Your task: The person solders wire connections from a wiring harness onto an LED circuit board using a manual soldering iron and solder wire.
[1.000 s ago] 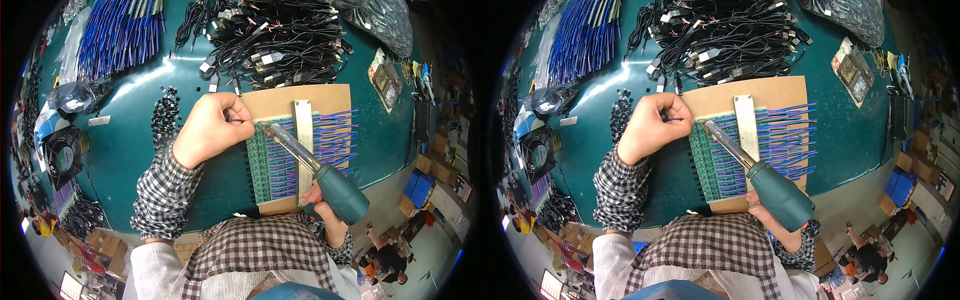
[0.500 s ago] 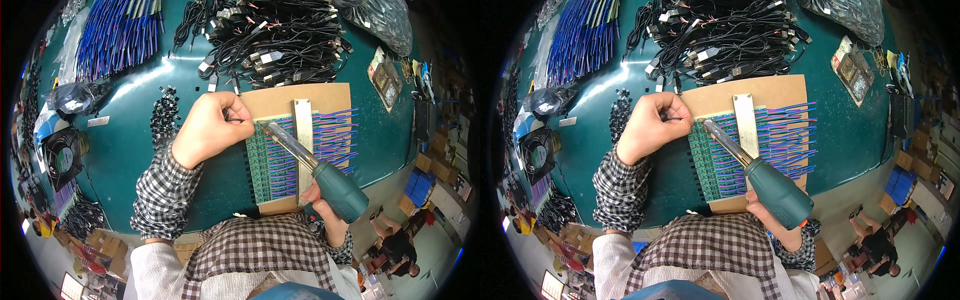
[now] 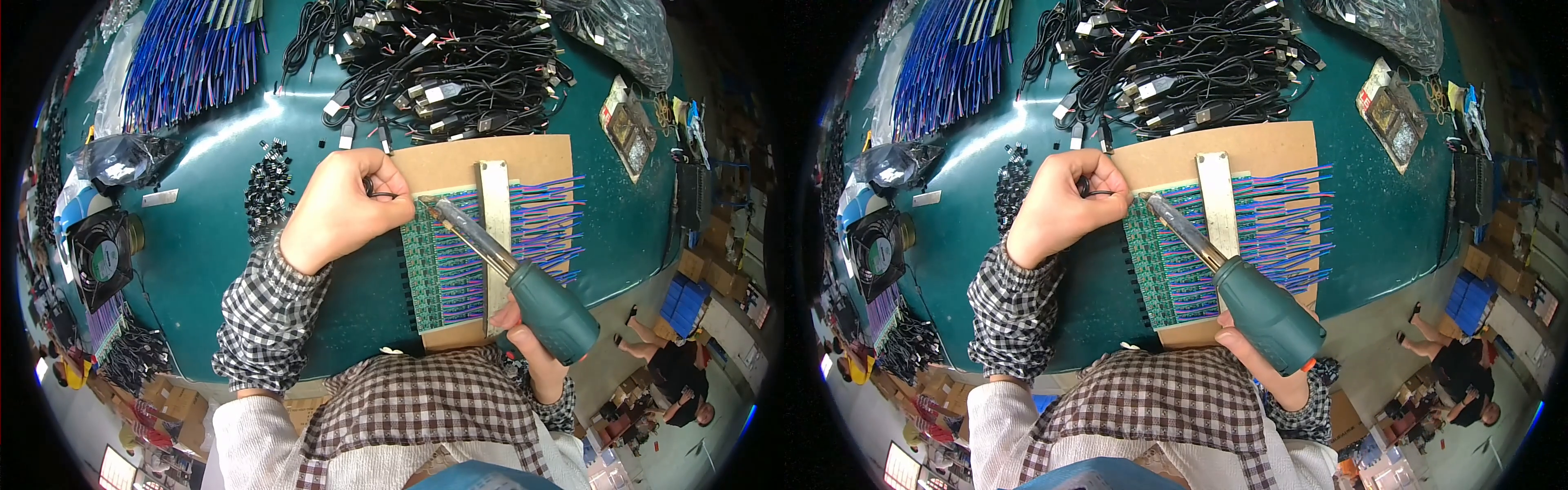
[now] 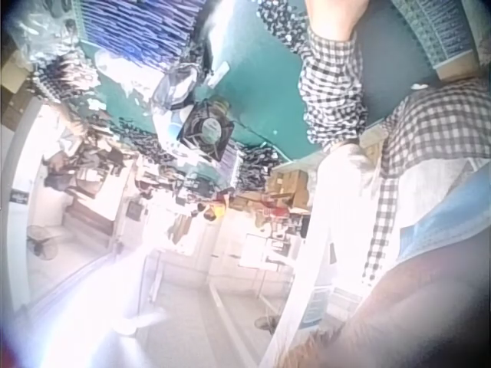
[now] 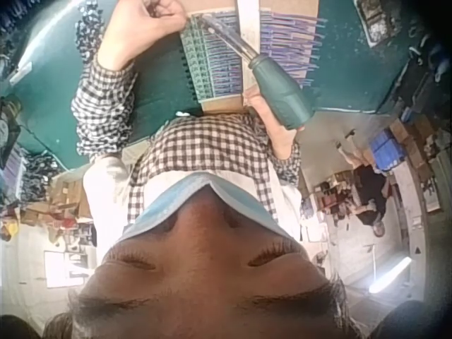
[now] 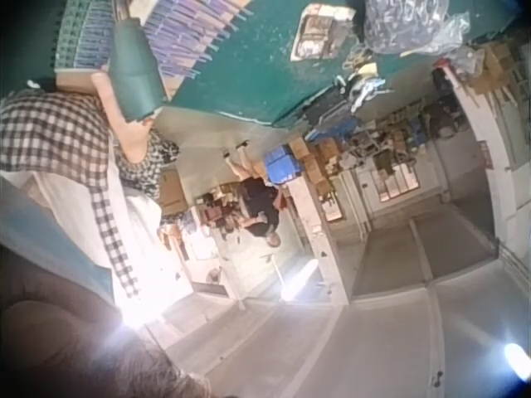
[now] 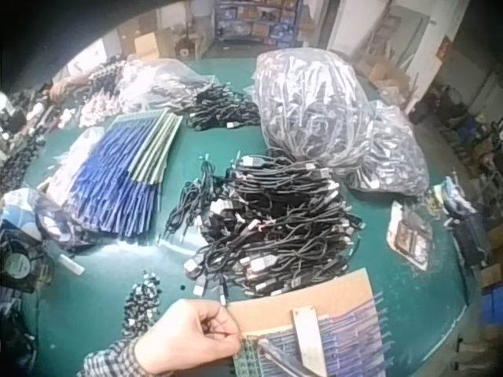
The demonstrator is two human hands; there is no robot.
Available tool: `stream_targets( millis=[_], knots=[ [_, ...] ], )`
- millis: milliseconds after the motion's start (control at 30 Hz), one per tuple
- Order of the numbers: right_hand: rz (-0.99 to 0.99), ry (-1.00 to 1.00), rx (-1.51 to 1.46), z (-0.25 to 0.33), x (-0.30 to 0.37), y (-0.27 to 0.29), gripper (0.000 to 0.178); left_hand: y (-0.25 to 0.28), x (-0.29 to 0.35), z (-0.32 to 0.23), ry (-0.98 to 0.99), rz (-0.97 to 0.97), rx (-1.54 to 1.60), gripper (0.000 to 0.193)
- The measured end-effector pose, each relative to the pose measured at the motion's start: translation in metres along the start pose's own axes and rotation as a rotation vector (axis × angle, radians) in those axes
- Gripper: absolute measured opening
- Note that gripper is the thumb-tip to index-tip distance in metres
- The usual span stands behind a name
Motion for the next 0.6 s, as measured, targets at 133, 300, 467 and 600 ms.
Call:
stream_targets(
  millis=[133, 300, 467, 600],
  knots=[
    [0.035, 0.050, 0.076, 0.001, 0.001, 0.001, 0.047, -0.001, -0.001, 0.000, -0.003, 0.000, 0.021, 0.010],
    [-0.024, 0.050, 0.043, -0.006, 0.007, 0.007, 0.049, 0.000, 0.000, 0.002, 0.007, -0.004, 0.004, 0.010],
    [0.015, 0.053, 0.064, -0.007, 0.008, 0.005, 0.050, 0.000, 0.000, 0.003, -0.002, -0.009, 0.019, 0.011],
    [0.025, 0.047, 0.071, -0.006, 0.007, 0.003, 0.050, 0.001, 0.001, 0.003, 0.000, -0.013, 0.011, 0.011]
  ],
)
Point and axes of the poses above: each hand's wrist, its own x-axis away from the middle knuckle, its own y-axis out of the back of the hand, z = x × y, the point moved 10 cm from there along -x, towards the middle knuckle, and after that the axes turned 6 degrees about z, right-handed, at the moved point
